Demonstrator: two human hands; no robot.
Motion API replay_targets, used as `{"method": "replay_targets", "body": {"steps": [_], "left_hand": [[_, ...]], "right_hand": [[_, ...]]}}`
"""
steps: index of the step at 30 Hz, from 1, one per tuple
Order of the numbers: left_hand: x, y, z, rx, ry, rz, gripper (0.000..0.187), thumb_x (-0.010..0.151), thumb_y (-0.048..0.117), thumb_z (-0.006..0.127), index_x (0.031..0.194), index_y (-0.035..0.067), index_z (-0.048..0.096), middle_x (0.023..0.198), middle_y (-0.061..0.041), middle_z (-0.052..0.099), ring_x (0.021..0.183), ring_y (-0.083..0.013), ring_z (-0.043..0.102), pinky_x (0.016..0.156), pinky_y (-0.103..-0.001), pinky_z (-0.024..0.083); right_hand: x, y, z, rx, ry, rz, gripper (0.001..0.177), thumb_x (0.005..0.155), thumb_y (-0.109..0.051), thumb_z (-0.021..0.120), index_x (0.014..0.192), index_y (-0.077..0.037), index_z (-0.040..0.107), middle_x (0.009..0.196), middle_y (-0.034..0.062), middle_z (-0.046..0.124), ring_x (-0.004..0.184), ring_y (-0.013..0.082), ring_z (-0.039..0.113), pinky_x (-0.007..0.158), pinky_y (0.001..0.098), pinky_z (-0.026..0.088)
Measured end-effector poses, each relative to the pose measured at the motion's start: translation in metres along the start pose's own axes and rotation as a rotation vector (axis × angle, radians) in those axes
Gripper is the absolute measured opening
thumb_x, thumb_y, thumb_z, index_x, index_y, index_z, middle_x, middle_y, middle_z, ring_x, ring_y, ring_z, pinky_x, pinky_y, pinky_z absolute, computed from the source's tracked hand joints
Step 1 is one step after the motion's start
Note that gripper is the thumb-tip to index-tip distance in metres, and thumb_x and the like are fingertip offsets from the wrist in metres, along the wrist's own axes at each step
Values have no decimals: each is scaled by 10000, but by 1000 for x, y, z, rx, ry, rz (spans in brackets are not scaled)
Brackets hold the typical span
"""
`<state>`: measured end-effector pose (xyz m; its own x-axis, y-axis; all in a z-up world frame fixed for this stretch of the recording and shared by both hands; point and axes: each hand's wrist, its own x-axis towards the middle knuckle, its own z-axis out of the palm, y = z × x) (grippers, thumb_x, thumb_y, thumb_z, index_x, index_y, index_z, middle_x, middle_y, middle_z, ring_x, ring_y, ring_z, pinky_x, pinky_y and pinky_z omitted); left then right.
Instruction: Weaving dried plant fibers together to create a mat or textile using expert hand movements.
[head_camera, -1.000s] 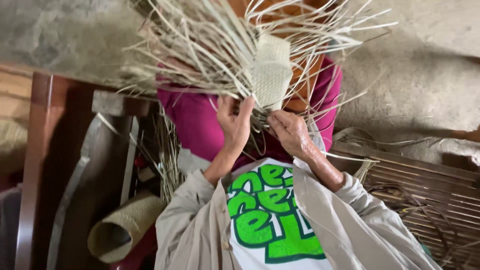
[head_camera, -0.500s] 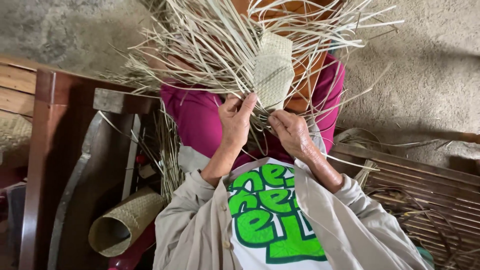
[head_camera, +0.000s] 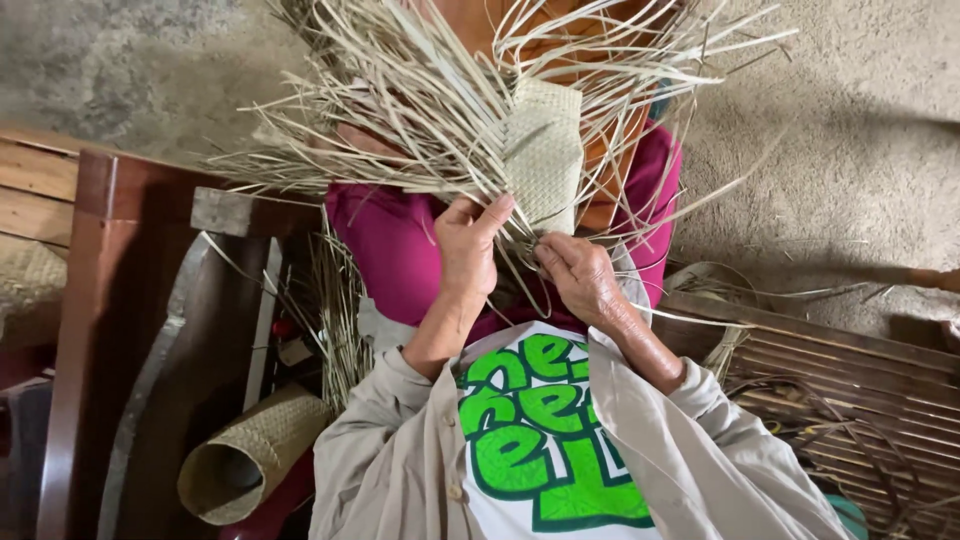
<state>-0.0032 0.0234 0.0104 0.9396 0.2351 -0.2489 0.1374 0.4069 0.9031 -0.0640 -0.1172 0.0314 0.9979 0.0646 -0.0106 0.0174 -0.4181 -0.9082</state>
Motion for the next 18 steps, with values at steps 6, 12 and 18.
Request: {"method": "replay_targets", "body": {"steps": [6,12,18], "left_hand": [[3,-10,-7,0,17,96,205,720,51,933,770,82,737,738,15,640,801,-80,519,805,-279,415],[13,-41,-18,33,24,197,237,699,9,946,866,65,788,838,-12,714,856,-81,597,856,-292,473],[1,-17,-14,-82,16,125,189,747,39,913,848,27,754,711,-34,689,702,-84,616,722,-268,537]], "right_hand": [[1,11,3,-46,-17,-8,126,1034,-187,630,1022,-93,713,793,188,711,810,416,702,726,501,565],[-2,-10,-17,-185,-80,-58,130,993,-132,639,1054,-45,714,856,235,714,849,461,703,736,571,568],[33,-76,-40,-266,-68,-324,184,985,-104,680,1147,-21,710,966,238,698,922,467,693,798,546,563]]}}
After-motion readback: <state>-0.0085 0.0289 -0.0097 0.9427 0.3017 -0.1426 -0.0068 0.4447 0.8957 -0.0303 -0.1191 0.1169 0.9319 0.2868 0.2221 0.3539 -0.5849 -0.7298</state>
